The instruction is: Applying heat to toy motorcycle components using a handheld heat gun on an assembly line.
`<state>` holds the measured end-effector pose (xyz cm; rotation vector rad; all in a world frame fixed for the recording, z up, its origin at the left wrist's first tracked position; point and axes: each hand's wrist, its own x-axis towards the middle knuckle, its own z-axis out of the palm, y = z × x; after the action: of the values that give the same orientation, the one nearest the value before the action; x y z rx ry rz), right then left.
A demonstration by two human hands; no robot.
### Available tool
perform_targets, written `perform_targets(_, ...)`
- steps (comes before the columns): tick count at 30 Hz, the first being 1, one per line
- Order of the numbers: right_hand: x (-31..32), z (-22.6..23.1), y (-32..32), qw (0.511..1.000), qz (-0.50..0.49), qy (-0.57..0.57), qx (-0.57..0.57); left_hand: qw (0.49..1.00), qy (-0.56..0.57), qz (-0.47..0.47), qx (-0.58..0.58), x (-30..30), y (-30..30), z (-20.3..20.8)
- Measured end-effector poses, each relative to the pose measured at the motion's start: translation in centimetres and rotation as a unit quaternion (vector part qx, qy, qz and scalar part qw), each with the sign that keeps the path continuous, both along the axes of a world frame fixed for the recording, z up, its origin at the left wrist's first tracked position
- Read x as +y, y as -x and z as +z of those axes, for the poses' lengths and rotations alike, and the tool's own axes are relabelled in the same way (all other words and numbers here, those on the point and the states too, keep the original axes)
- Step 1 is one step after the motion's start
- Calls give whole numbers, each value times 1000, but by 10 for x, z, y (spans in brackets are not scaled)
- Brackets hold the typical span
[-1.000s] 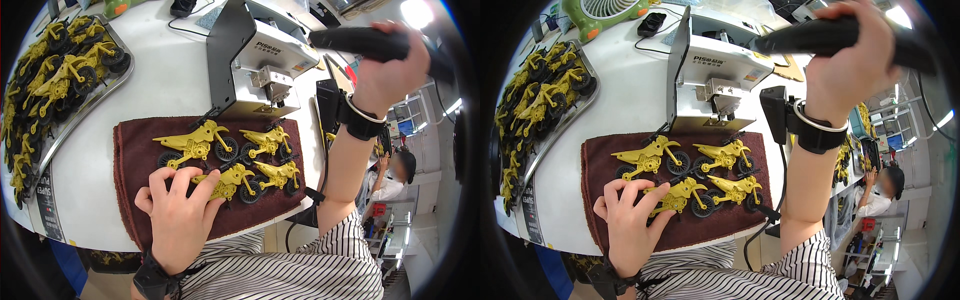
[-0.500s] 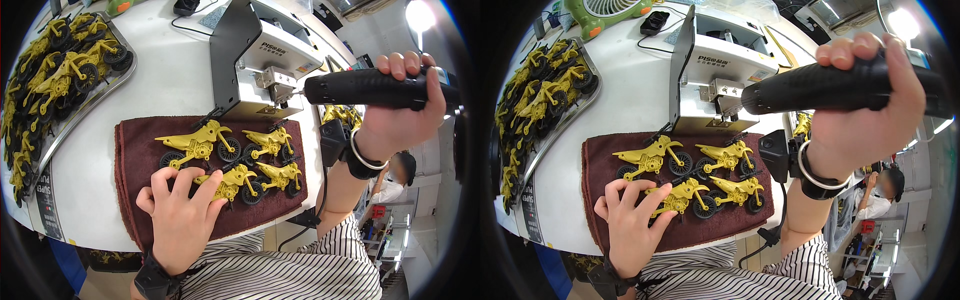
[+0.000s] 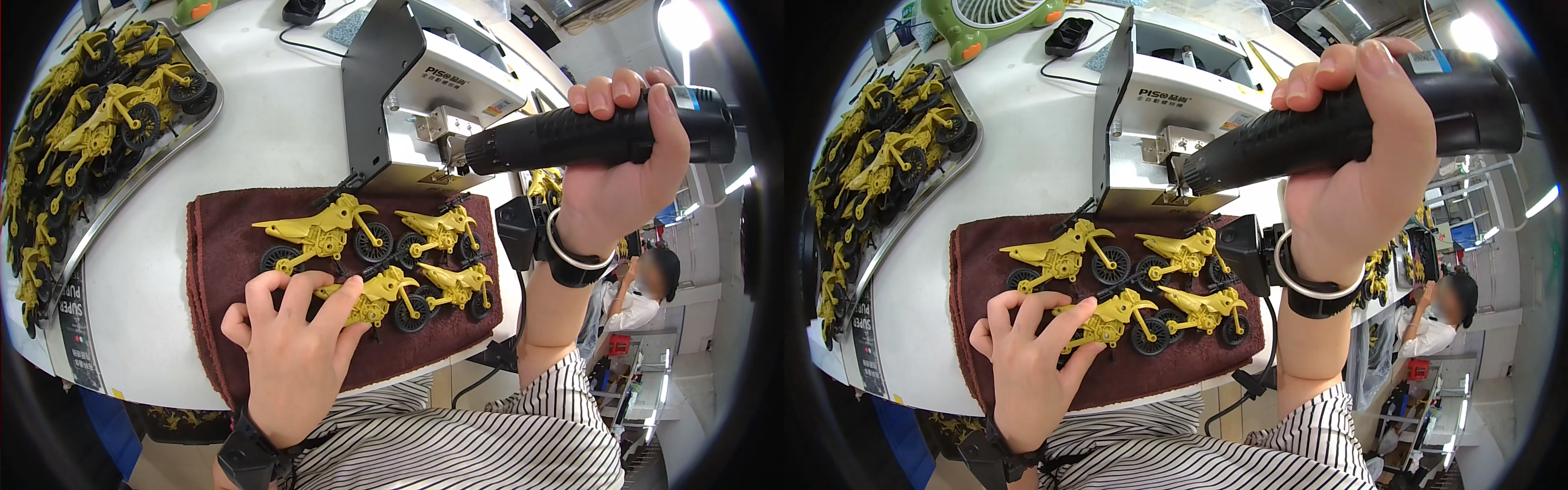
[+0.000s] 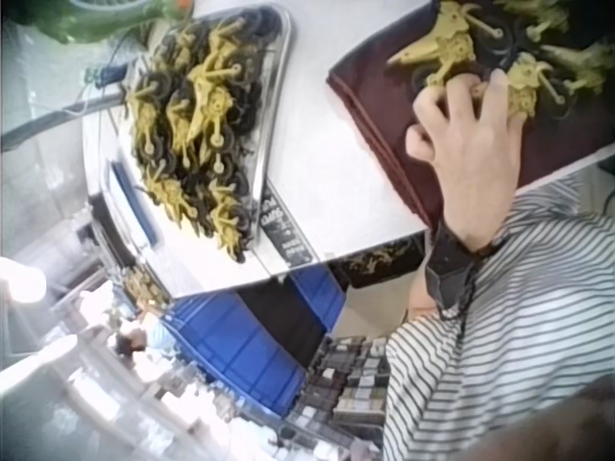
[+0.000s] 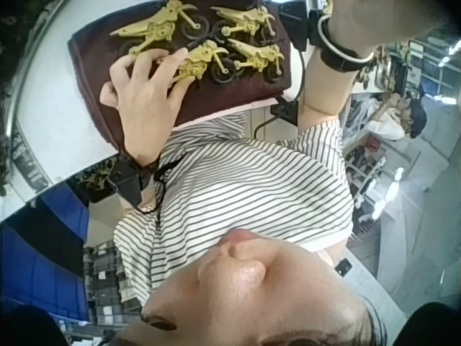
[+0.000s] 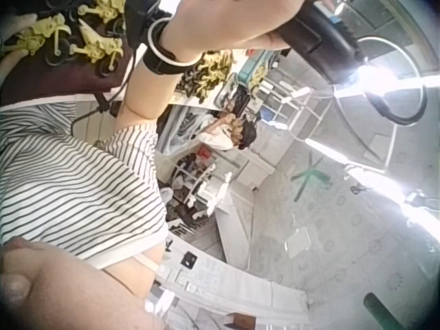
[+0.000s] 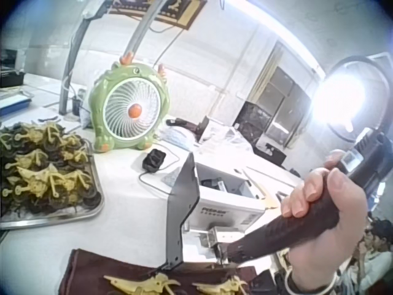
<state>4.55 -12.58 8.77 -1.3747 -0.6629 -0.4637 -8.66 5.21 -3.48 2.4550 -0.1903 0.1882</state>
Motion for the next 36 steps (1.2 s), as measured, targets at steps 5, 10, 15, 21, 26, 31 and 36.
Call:
perform_targets(5,-9,10,36,992,91,-24,81,1000,0,-11,-3,-1,0,2)
perform_targets(10,-1,-7,79,990,139,2,29,1000,-14,-9,-5,-1,-1,-1)
perform_targets(15,-1,-15,99,994,109,1,27,1000,-16,-16,-2,-1,-1,3)
perform_targets(21,-3,-22,101,995,85,29,43,1000,-13,-19,-1,-1,-2,3)
perform_targets(26,-2,-32,101,992,105,56,41,1000,-7,1,7,-1,-1,3)
perform_targets(31,4,-38,107,995,87,40,29,1000,-6,-2,7,-2,-1,2)
perform_targets(36,5,-42,102,992,120,34,16,1000,-12,9,12,-2,0,0)
